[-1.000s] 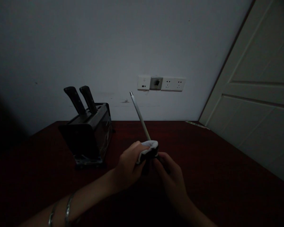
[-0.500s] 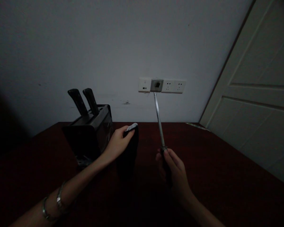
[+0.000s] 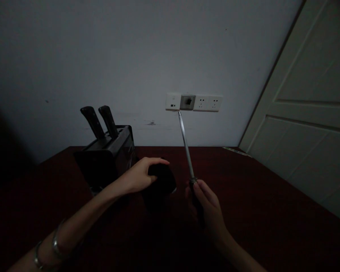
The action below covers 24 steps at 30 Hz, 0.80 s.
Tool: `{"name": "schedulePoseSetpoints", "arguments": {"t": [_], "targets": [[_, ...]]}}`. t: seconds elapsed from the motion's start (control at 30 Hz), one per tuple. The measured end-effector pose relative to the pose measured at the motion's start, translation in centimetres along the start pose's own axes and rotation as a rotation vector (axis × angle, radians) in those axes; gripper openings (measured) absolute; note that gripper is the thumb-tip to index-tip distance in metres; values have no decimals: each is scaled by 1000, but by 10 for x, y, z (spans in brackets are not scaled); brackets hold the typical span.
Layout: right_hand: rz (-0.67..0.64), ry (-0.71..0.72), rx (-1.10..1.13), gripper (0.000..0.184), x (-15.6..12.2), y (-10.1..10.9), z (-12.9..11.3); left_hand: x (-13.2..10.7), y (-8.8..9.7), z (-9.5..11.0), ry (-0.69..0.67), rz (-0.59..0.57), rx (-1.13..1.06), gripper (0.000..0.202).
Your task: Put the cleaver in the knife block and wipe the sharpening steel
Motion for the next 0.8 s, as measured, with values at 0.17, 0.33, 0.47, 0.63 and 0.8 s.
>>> {"name": "schedulePoseSetpoints", "arguments": {"t": [0.17,0.33,0.47,0.63,0.8], "targets": [[-22,-8,-58,27,-3,-2,1,-5,-9,3,-1,219,592,32],[-46,30,-92,25,-7,-6,-3,-12,-6,18,-62,329,731,10],[-55,77,-172,21,-11,-8,-4,-11,-9,27,-188,419,528,4],[-65,194,-372,15,-13,-9,-6,-7,-37,31,-227,404,241,5],[-23,215,-397,14,-11,-8,-8,-7,-58,29,-339,437,116,11]]}}
Point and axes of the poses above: each hand's wrist, its own x-axis towards the middle knuckle, its own y-axis out of the back of the hand, z = x × y, the point moved 2 cm from there along x, towards the middle knuckle, and after that the axes turned 13 degrees about -z, right-handed, at the moved point
